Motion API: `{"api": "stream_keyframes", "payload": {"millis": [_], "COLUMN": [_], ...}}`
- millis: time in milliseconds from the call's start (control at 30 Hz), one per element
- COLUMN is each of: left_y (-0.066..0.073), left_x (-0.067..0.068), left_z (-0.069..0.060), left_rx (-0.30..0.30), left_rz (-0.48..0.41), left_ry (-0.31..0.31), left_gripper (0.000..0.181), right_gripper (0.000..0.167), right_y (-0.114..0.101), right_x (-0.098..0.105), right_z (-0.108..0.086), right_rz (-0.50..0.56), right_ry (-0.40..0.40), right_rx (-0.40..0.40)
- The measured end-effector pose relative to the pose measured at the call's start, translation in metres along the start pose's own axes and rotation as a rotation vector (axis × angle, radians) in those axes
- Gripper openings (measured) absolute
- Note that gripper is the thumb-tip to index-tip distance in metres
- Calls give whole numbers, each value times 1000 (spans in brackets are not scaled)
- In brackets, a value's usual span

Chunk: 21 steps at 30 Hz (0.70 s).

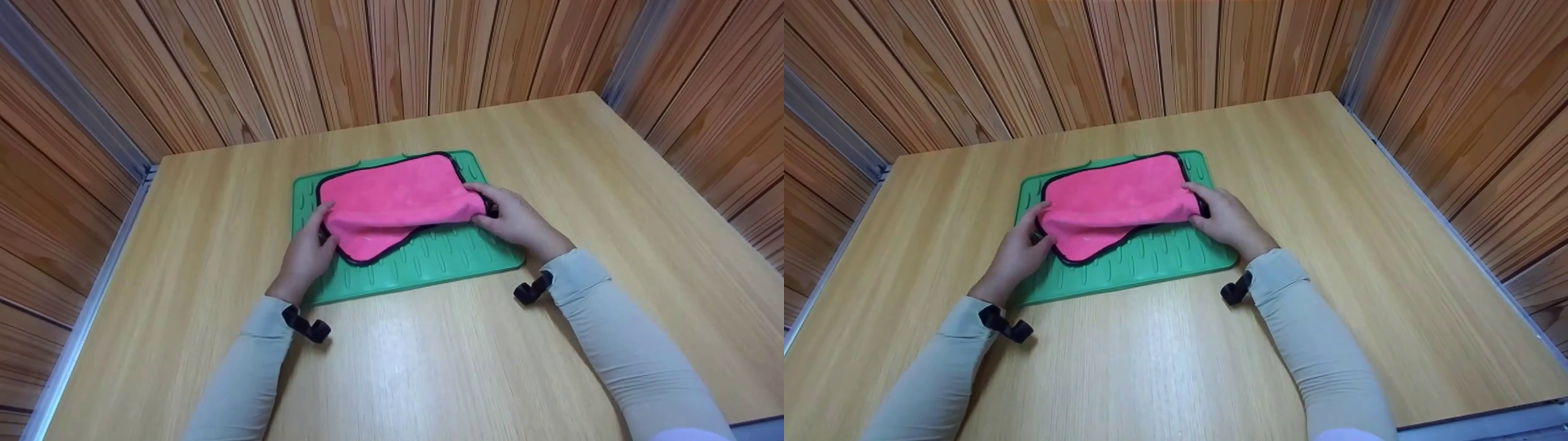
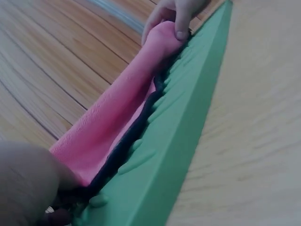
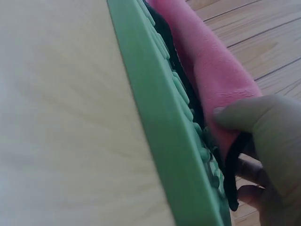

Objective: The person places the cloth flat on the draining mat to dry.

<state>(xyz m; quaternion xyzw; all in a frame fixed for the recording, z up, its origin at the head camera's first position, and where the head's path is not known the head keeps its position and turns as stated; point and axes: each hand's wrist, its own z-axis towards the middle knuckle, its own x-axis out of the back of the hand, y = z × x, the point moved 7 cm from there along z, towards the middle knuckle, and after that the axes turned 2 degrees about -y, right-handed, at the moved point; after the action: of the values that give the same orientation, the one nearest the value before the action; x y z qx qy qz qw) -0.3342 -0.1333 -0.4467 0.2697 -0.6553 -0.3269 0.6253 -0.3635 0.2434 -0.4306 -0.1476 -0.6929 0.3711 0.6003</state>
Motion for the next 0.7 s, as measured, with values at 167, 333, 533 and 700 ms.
{"api": "stream_keyframes", "payload": {"millis": [167, 333, 533, 700], "left_y": [-3, -6, -10, -16], "left_x": [2, 7, 14, 20], "left_z": [-2, -3, -4, -6], "left_rx": [-25, -44, -32, 33], "left_rz": [-119, -137, -227, -235], "left_ry": [0, 30, 29, -5], "left_gripper": [61, 59, 56, 54], "right_gripper": [57, 56, 50, 46], "right_y": [2, 2, -1, 1], "right_x": [6, 8, 11, 6], "right_z": [-6, -12, -17, -20], "right_rz": [67, 143, 314, 346], "right_ry": [52, 102, 150, 144], "right_rx": [-4, 28, 95, 83]}}
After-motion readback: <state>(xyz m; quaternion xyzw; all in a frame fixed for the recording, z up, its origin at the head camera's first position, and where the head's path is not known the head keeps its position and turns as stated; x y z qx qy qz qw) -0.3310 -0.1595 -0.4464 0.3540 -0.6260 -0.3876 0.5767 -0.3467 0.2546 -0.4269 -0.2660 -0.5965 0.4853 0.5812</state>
